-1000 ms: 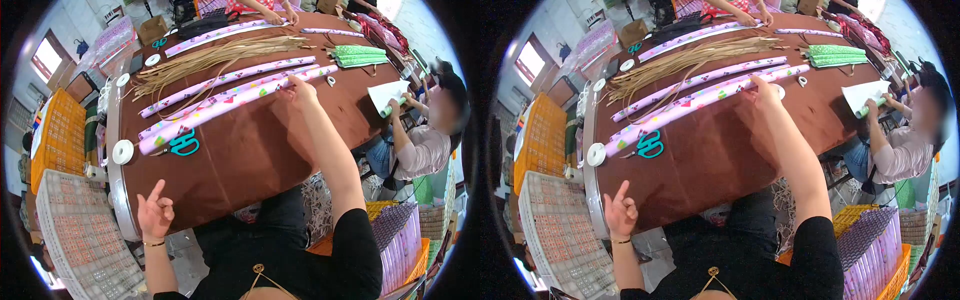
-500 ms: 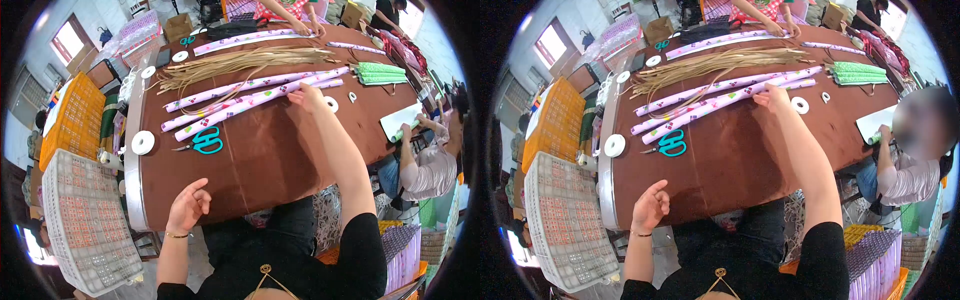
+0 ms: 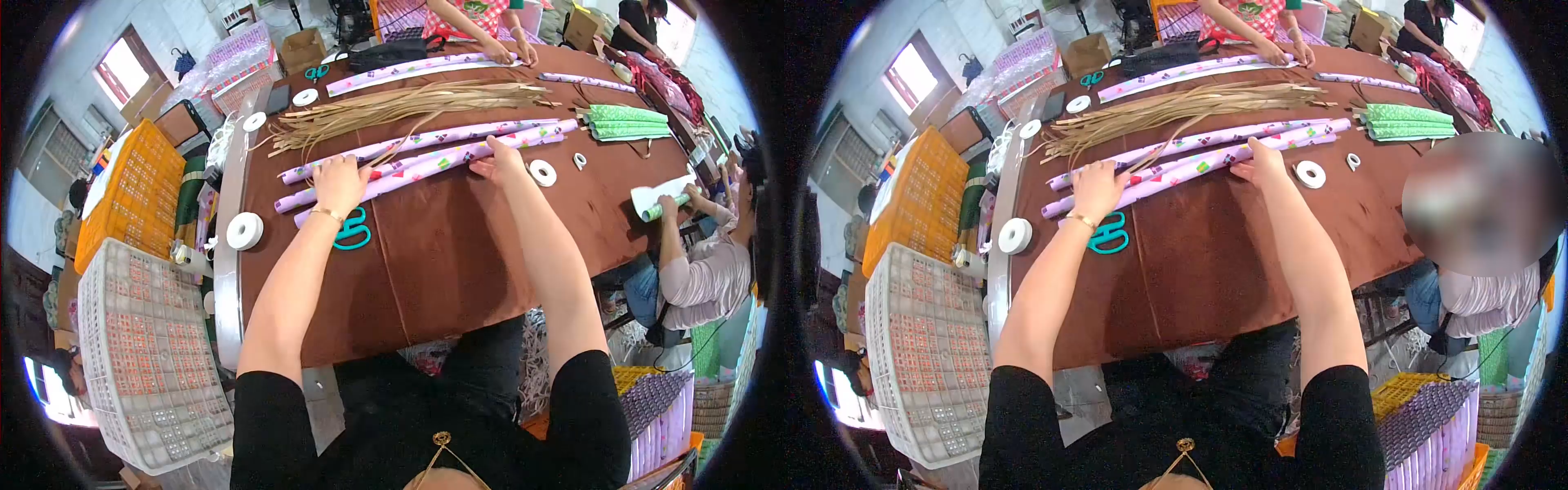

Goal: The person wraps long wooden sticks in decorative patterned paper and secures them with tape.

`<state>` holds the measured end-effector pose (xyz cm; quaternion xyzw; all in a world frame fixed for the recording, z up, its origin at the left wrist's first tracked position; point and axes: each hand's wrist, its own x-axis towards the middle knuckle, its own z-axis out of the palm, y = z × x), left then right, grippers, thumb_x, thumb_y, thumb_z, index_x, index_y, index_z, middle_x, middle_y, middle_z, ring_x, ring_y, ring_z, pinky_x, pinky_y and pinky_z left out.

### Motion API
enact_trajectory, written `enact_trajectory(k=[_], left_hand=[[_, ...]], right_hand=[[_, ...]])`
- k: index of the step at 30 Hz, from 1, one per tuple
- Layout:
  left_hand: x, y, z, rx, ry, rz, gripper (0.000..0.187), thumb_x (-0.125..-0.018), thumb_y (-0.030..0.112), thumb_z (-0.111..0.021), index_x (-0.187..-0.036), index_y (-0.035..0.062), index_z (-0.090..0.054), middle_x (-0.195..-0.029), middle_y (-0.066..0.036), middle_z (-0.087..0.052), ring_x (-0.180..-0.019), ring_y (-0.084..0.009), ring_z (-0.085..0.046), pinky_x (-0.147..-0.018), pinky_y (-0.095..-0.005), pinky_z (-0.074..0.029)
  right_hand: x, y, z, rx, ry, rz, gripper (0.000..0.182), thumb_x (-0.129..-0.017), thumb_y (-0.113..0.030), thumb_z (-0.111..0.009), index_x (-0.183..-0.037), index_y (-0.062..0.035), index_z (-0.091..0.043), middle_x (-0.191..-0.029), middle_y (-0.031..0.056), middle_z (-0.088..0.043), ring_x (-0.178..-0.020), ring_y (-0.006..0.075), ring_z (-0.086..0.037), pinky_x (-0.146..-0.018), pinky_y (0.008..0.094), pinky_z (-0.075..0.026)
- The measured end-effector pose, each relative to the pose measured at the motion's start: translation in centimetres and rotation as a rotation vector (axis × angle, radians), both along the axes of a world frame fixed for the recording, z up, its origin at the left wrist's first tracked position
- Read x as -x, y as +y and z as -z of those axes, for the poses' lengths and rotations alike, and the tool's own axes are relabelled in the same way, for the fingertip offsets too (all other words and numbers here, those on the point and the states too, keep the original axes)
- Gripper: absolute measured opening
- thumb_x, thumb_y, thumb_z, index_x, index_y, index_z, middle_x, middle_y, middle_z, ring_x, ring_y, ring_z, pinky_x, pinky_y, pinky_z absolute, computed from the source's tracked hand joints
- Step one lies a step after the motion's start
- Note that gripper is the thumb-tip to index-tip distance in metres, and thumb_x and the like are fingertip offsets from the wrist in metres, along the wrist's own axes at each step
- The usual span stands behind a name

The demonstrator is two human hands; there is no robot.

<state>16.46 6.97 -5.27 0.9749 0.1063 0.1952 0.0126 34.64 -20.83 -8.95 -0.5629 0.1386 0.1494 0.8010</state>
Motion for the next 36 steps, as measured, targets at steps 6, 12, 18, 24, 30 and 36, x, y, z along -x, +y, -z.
enact_trajectory(k=[6, 12, 18, 24, 30, 36], left_hand=[[-3.1, 2.4, 0.0, 0.099, 0.106, 0.128, 0.015, -0.083, 0.019, -0.059, -0.089, 0.0113, -0.070, -0.087, -0.017, -0.071, -0.084, -0.0351, -0.069, -0.075, -0.0498, -0.052], [-7.9, 6.2, -5.1, -0.292, -0.238, 0.344, 0.008, -0.087, 0.008, -0.054, -0.092, 0.0040, -0.059, -0.084, -0.017, -0.064, -0.079, -0.0364, -0.065, -0.071, -0.0486, -0.052], [-13.0, 8.0, -0.3, -0.186, 0.104, 0.073, 0.017, -0.083, 0.007, -0.056, -0.094, 0.0033, -0.069, -0.092, -0.016, -0.071, -0.093, -0.0338, -0.069, -0.077, -0.0483, -0.055], [-14.6, 9.5, 3.4, -0.174, 0.143, 0.049, 0.015, -0.082, 0.013, -0.060, -0.089, 0.0076, -0.072, -0.093, -0.014, -0.071, -0.092, -0.0343, -0.069, -0.079, -0.0487, -0.054], [-11.7, 11.5, 1.8, -0.164, 0.209, 0.184, 0.020, -0.081, 0.013, -0.060, -0.095, 0.0097, -0.075, -0.094, -0.017, -0.070, -0.098, -0.0321, -0.066, -0.085, -0.0466, -0.052], [-9.6, 13.8, -0.7, 0.094, 0.122, 0.342, 0.045, -0.091, 0.007, -0.057, -0.135, 0.0014, -0.056, -0.132, -0.017, -0.061, -0.123, -0.0277, -0.058, -0.107, -0.0363, -0.042]], right_hand=[[-0.3, -0.2, -0.5, 0.047, -0.040, 0.015, 0.029, -0.095, -0.019, -0.061, -0.112, 0.0035, -0.055, -0.099, 0.0189, -0.064, -0.082, 0.0322, -0.068, -0.065, 0.0437, -0.064], [-2.3, -1.4, -2.7, -0.011, 0.035, 0.002, 0.027, -0.095, -0.022, -0.063, -0.107, 0.0014, -0.057, -0.089, 0.0161, -0.066, -0.068, 0.0270, -0.069, -0.057, 0.0336, -0.063], [-1.9, -3.3, -2.3, 0.451, 0.035, -0.280, 0.044, -0.094, -0.046, -0.060, -0.093, -0.0027, -0.058, -0.080, 0.0126, -0.067, -0.062, 0.0223, -0.068, -0.054, 0.0332, -0.056], [-0.9, -4.0, -2.2, 0.983, -0.426, -0.156, 0.037, -0.090, -0.037, -0.066, -0.085, -0.0007, -0.062, -0.072, 0.0135, -0.067, -0.066, 0.0292, -0.067, -0.061, 0.0395, -0.054], [0.1, -3.4, -1.4, 1.135, -0.950, -0.087, 0.023, -0.088, -0.023, -0.066, -0.093, -0.0001, -0.067, -0.095, 0.0212, -0.069, -0.086, 0.0348, -0.067, -0.075, 0.0412, -0.052], [12.7, -11.2, -2.5, 1.039, -0.961, -0.027, 0.016, -0.088, -0.013, -0.066, -0.099, -0.0019, -0.066, -0.091, 0.0161, -0.067, -0.082, 0.0302, -0.067, -0.072, 0.0371, -0.054]])
